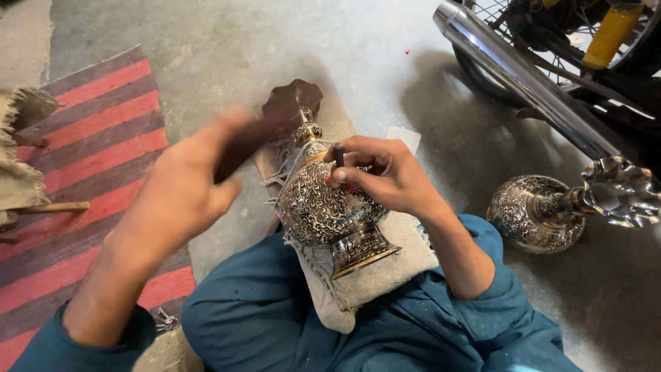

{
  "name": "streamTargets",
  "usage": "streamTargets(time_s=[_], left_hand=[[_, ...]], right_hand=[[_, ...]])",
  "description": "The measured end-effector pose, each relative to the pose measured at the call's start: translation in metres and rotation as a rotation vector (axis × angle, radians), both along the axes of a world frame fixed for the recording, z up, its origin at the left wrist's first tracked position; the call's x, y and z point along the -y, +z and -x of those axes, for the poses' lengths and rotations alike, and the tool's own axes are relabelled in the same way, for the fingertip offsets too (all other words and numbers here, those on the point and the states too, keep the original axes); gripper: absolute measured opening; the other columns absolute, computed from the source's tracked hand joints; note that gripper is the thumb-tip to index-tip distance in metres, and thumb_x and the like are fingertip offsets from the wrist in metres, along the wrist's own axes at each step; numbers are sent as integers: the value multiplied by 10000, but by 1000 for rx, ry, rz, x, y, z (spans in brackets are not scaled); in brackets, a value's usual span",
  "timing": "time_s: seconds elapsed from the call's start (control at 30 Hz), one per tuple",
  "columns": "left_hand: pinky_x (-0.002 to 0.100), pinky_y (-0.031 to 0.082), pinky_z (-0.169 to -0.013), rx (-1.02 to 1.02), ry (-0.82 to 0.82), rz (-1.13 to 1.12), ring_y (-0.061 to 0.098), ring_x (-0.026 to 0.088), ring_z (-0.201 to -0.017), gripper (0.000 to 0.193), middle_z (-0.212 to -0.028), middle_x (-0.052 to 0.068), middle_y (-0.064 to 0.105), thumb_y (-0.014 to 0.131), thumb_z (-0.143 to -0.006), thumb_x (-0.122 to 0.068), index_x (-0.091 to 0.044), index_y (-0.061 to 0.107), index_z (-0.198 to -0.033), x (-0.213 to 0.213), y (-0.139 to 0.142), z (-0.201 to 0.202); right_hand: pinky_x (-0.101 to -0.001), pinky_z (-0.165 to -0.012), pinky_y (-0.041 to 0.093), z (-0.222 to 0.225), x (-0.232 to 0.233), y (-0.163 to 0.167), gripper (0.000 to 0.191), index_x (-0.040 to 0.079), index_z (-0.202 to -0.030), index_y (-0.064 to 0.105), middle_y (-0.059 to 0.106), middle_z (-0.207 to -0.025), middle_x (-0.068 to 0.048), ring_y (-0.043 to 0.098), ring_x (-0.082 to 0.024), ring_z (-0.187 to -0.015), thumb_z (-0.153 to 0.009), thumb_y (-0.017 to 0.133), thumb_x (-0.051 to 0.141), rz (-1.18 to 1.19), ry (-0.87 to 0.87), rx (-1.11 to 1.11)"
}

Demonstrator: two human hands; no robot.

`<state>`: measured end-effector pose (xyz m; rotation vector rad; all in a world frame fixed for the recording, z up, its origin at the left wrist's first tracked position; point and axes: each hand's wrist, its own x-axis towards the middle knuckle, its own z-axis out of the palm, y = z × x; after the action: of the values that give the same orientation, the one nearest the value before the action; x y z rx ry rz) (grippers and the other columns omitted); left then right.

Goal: The person sits cross-legged on the floor with an ornate brass vase resting on a cloth pad on their lap. They hold a small punch against the vase surface with one hand and strike it with a wooden mallet held in the other hand, repeatedly repositioning the punch to work the decorated surface.

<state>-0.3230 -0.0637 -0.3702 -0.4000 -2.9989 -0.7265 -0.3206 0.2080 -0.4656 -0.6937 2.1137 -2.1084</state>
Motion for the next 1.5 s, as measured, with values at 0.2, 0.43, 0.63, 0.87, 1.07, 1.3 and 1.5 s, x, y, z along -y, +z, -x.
streamTargets(time_s=[0.2, 0.43, 0.63, 0.87, 1.07, 1.3, 1.5], left_hand=[[511, 536, -804, -57, -64, 6, 698, 380, -874, 760, -944, 173, 682, 682, -785, -68, -228, 450, -1491, 5, -6, 3], [510, 516, -882, -195, -199, 160, 658, 397, -1036, 709, -1061, 176, 682, 684, -762, -45, -213, 509, -1428, 9, -7, 2], [504, 506, -899, -248, -262, 29, 631, 428, -1105, 739, -1220, 209, 661, 699, -742, -52, -166, 500, -1444, 11, -8, 1], [511, 524, -818, -250, -150, -55, 662, 449, -1028, 697, -1150, 237, 684, 662, -769, -28, -145, 505, -1437, 23, -22, -10], [384, 518, -628, -9, 200, -323, 656, 278, -642, 596, -747, 191, 609, 721, -834, -153, -136, 498, -1386, 23, -84, -49], [314, 502, -633, -16, 222, -661, 576, 132, -692, 396, -823, 50, 601, 688, -854, -30, -38, 537, -1220, 24, -145, -76], [290, 514, -561, 74, 131, -930, 585, 114, -675, 487, -909, 13, 593, 655, -837, 37, -56, 420, -1253, 30, -138, -81]], right_hand=[[-242, -814, 592, 1, 0, 2, 279, -16, -1237, 687, 785, -972, -67, 732, -93, -918, -979, 716, 88, 2, 20, -20], [-231, -768, 556, 1, 0, 5, 269, -19, -1235, 691, 762, -932, -41, 692, -65, -876, -995, 714, 100, -37, 9, -63], [-222, -746, 551, 1, -1, 2, 267, -3, -1226, 683, 761, -928, -23, 688, -44, -869, -986, 702, 111, -22, 18, -32], [-238, -769, 552, 8, -9, -16, 245, -17, -1242, 661, 755, -912, -59, 707, -88, -876, -1008, 665, 55, 140, 29, 37], [-282, -898, 622, 15, -15, -16, 250, -31, -1235, 640, 760, -953, -82, 755, -129, -956, -999, 668, 50, 198, 103, 86], [-243, -805, 575, 17, -5, 3, 270, -10, -1266, 657, 788, -979, -73, 710, -77, -926, -1022, 683, 101, -97, 219, -45], [-231, -805, 578, 8, 1, 1, 248, -14, -1233, 648, 780, -980, -68, 711, -73, -923, -1010, 687, 87, -67, 133, -6]])
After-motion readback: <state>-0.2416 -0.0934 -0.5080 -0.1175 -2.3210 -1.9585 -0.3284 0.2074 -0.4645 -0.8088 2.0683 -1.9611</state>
